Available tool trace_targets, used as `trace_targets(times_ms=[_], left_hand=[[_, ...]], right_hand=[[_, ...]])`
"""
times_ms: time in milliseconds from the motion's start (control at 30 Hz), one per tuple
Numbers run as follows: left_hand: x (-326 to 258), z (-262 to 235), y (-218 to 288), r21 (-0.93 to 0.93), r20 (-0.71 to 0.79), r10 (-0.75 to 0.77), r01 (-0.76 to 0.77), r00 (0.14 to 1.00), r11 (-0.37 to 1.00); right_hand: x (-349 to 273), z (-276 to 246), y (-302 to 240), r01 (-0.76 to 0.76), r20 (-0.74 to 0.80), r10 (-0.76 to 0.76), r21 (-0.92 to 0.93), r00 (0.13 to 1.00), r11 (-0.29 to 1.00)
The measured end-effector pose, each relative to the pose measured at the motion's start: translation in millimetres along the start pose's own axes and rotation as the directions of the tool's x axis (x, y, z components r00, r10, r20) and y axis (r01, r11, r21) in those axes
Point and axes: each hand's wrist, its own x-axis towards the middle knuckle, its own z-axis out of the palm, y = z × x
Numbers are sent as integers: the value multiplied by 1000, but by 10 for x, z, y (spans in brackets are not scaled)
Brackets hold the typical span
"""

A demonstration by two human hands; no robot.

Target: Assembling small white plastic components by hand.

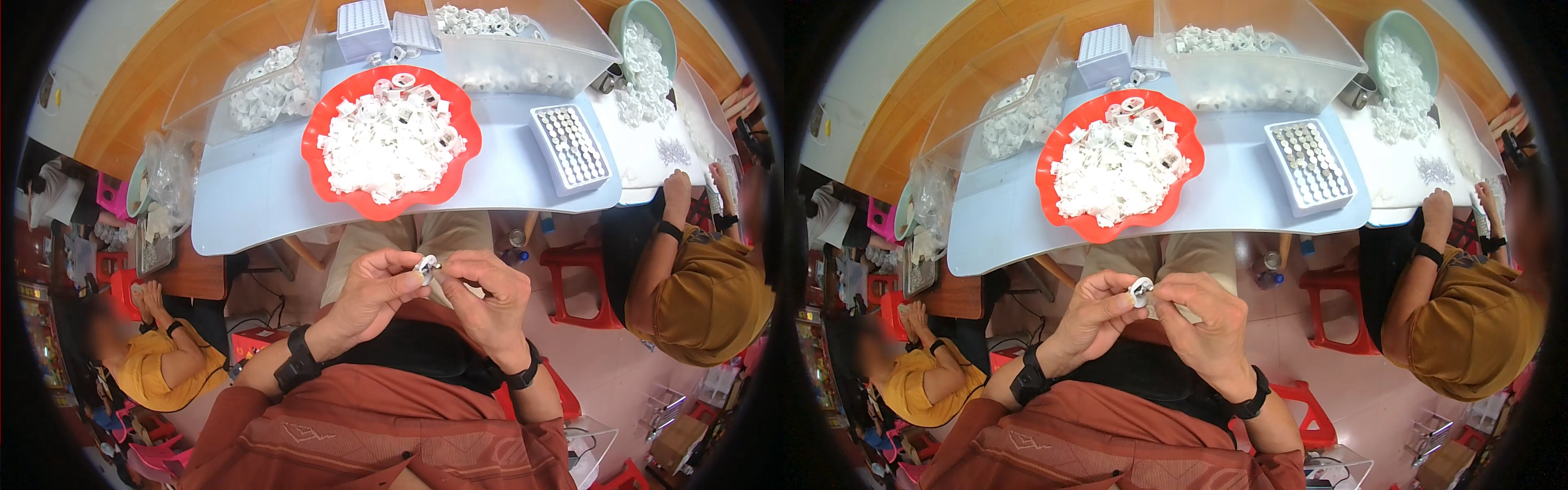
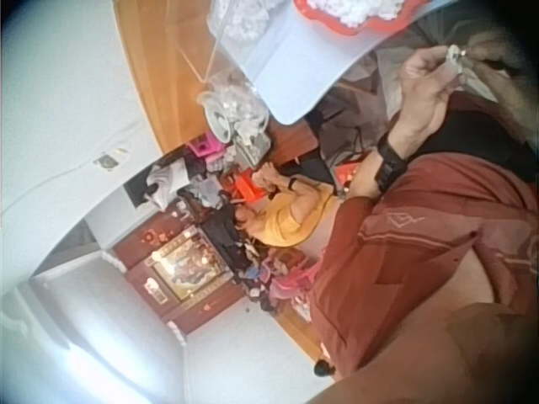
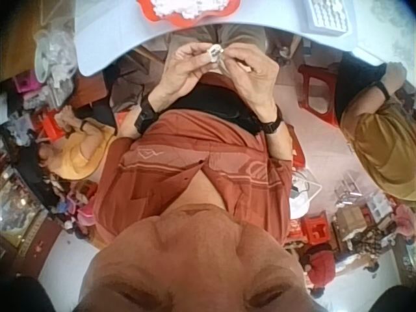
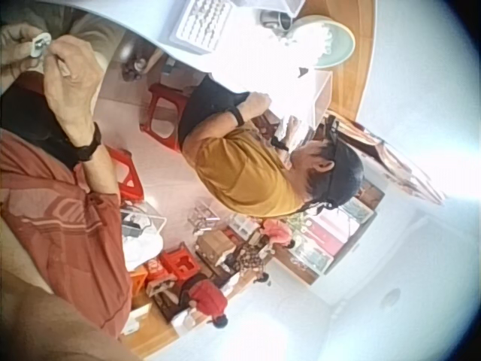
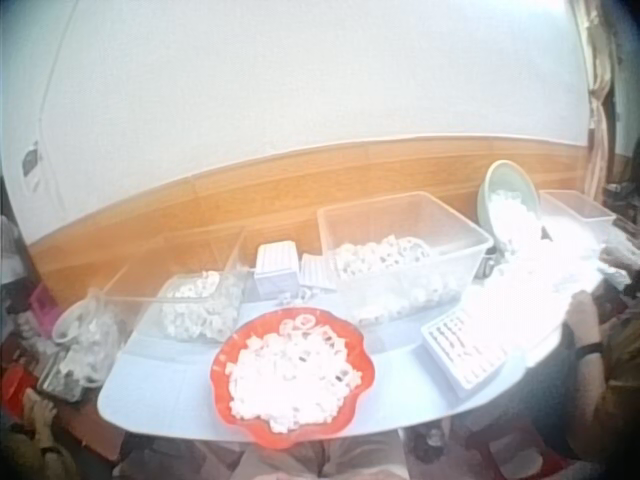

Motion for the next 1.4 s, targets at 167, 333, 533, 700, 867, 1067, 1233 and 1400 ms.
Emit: trace_targets(times_ms=[167,333,533,700,867,1067,1233,1400], left_hand=[[35,-34,-33,-1,11,24,-24,1000,1000],[60,-56,-61,9,33,44,-45,998,999],[84,-38,-62,46,24,73,-74,997,996],[96,-42,-69,95,26,83,-85,996,992],[88,-34,-77,112,22,85,-87,996,990],[92,-29,-87,132,14,86,-87,996,987],[106,-33,-103,179,20,112,-114,994,977],[112,-31,-106,213,57,142,-151,988,965]], right_hand=[[15,17,-24,7,4,-7,-10,1000,1000],[22,25,-19,10,-6,-11,-23,1000,1000],[15,38,-13,-11,-38,10,-24,999,1000],[8,24,-9,-83,-14,83,11,996,996],[35,4,-30,-191,20,190,139,982,972],[21,-5,-27,-216,15,217,193,976,957],[9,-10,7,-126,-5,127,125,992,984],[37,-42,0,-153,56,148,111,987,982]])
